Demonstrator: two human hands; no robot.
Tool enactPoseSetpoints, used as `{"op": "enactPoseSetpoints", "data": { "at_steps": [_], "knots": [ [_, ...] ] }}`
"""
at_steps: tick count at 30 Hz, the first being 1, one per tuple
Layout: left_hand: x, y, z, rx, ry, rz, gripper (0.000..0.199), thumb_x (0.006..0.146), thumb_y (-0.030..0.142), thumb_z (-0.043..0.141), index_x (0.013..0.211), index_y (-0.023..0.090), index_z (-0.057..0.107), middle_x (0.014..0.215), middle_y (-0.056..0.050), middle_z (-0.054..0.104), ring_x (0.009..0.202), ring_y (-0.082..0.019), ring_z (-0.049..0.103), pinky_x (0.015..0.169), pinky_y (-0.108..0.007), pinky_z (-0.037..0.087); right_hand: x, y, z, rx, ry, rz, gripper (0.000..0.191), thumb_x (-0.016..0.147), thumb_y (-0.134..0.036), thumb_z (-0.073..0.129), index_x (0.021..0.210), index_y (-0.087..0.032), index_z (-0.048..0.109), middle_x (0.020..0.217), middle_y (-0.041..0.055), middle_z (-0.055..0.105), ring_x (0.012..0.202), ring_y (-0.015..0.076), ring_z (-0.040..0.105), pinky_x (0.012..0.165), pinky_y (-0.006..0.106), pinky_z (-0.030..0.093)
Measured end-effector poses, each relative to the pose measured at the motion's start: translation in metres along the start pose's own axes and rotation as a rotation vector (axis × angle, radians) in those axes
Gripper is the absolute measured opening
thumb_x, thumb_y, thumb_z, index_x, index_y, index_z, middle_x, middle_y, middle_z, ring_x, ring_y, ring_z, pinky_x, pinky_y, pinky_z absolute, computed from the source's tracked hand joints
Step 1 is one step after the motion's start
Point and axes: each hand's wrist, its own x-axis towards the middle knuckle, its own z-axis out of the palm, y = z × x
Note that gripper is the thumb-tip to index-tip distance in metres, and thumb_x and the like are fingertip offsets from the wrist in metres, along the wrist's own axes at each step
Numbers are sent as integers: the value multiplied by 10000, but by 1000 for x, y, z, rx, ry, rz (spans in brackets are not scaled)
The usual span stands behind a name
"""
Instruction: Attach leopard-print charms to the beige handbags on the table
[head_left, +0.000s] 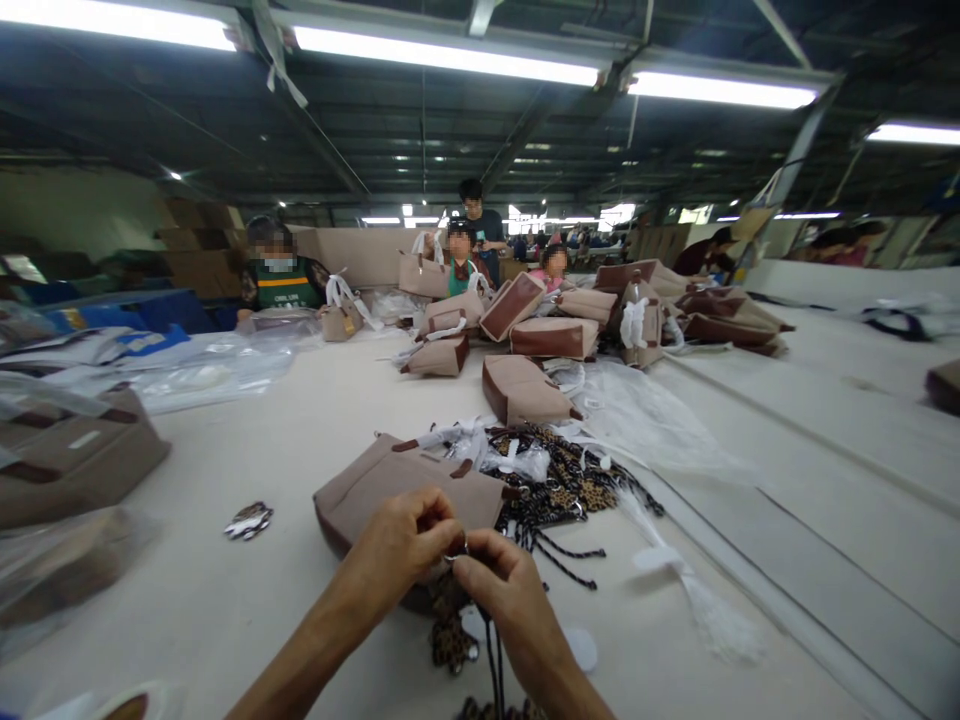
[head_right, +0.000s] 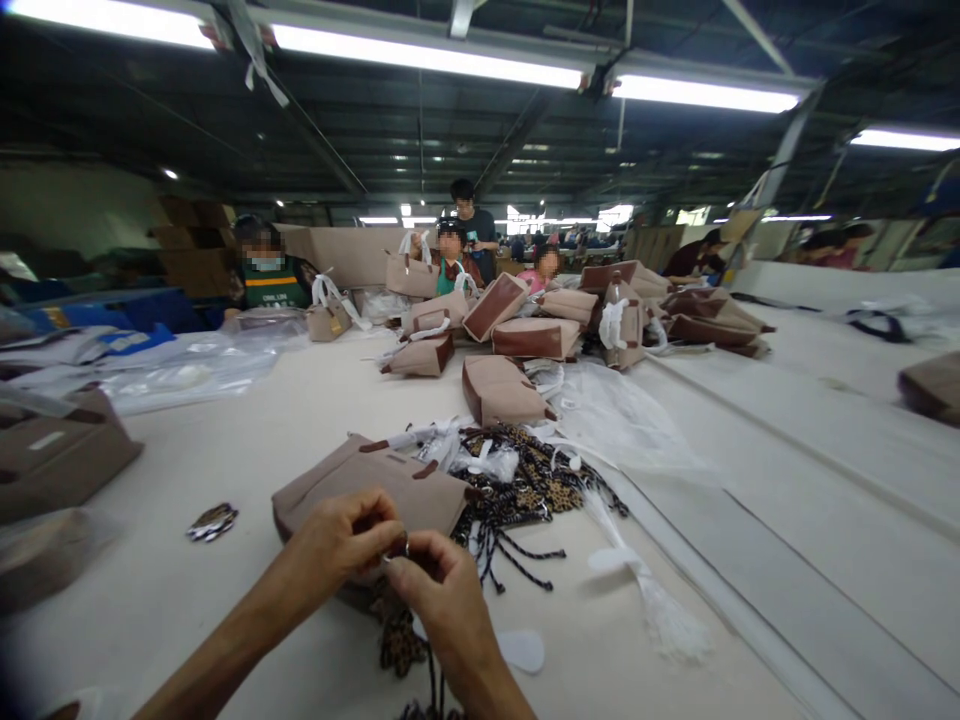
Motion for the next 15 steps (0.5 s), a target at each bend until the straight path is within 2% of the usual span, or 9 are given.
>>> {"op": "enactPoseSetpoints", "data": {
  "at_steps": [2,4,7,9,11,13,15],
  "knots": [
    [2,-2,3,3,8,4,124,745,281,565,662,193,590,554,42,580,513,-136,538,490,-222,384,2,5,-1,-16,68,2,357,738,-484,730,849,-144,719,762,35,670,712,167,558,655,254,429],
    [6,-7,6,-34,-43,7,123,756,293,565,689,194,591,560,44,582,511,-139,542,486,-224,385,5,12,-4,-54,126,-5,405,739,-538,714,796,-137,710,694,21,630,648,142,507,594,237,393],
    [24,-17,7,-31,-96,85,178,812,335,523,724,197,591,614,25,615,575,-157,577,531,-236,407,9,23,-15,-57,194,13,445,722,-582,715,759,-140,681,634,-2,563,584,118,446,530,223,353],
    [46,-25,6,124,-16,153,249,866,354,447,746,197,600,713,-8,659,687,-178,608,619,-254,427,12,30,-25,-27,245,32,468,700,-607,720,726,-146,648,593,-19,513,547,106,414,497,216,332],
    [75,-33,8,320,67,157,281,887,341,398,797,196,622,863,-46,696,828,-204,624,717,-277,431,15,36,-35,-13,285,33,487,688,-628,717,701,-150,620,586,-22,493,544,106,411,490,213,331],
    [105,-40,14,400,65,122,265,869,328,422,830,192,646,942,-73,707,914,-230,625,776,-302,428,18,41,-44,-18,293,29,499,685,-644,707,688,-156,601,593,-17,498,558,116,426,496,216,342],
    [130,-45,21,436,13,80,258,835,366,489,771,187,663,859,-80,717,875,-247,641,766,-317,435,20,45,-51,-26,295,36,502,694,-654,691,681,-163,584,588,-21,497,554,117,425,497,218,340]
  ]
}}
